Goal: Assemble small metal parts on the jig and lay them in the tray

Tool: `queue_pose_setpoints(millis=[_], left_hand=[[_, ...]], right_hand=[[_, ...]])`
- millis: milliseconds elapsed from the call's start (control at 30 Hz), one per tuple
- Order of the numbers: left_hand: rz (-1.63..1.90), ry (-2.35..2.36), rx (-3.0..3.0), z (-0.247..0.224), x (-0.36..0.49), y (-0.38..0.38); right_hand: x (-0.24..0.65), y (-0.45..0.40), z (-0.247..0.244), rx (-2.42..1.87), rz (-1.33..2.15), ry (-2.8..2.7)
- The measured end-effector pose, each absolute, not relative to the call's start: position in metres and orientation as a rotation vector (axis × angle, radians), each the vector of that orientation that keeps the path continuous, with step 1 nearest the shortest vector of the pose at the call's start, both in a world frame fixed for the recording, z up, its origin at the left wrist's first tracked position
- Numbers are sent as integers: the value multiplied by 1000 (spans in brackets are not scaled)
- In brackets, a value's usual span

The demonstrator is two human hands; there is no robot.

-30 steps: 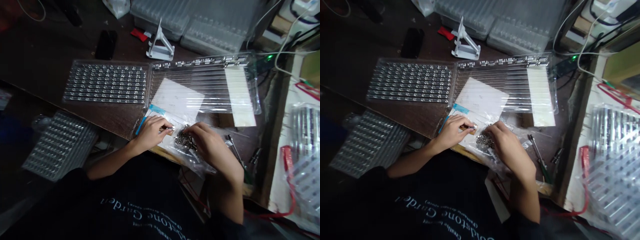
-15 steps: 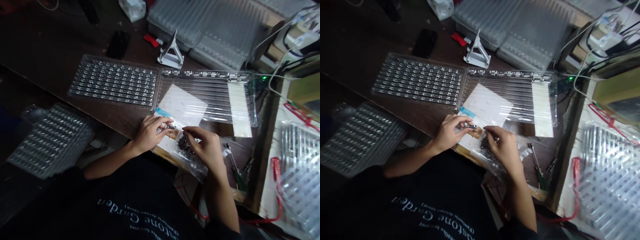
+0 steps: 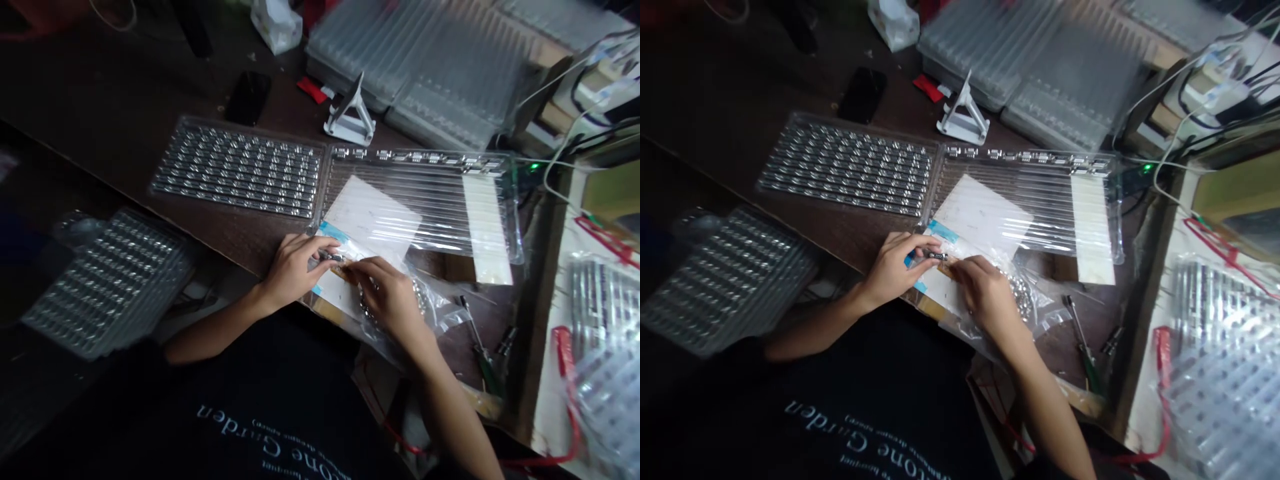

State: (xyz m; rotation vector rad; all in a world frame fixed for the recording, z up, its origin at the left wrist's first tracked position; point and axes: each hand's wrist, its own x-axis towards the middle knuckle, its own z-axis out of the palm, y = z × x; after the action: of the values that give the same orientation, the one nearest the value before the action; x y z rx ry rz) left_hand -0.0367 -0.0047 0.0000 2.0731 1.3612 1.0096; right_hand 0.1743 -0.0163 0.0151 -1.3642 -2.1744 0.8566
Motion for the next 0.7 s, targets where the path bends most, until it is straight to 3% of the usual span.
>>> queue_pose_setpoints(millis=[233, 467, 700], left_hand=[[990, 1574, 2214, 29, -82, 63], [907, 1515, 2153, 27, -95, 186], [712, 1447, 2235, 10, -87, 209]], right_hand=[[168, -24, 11, -1398, 470, -2555], [173, -22, 17, -1355, 502, -2492], [193, -19, 27, -1362, 472, -2298]])
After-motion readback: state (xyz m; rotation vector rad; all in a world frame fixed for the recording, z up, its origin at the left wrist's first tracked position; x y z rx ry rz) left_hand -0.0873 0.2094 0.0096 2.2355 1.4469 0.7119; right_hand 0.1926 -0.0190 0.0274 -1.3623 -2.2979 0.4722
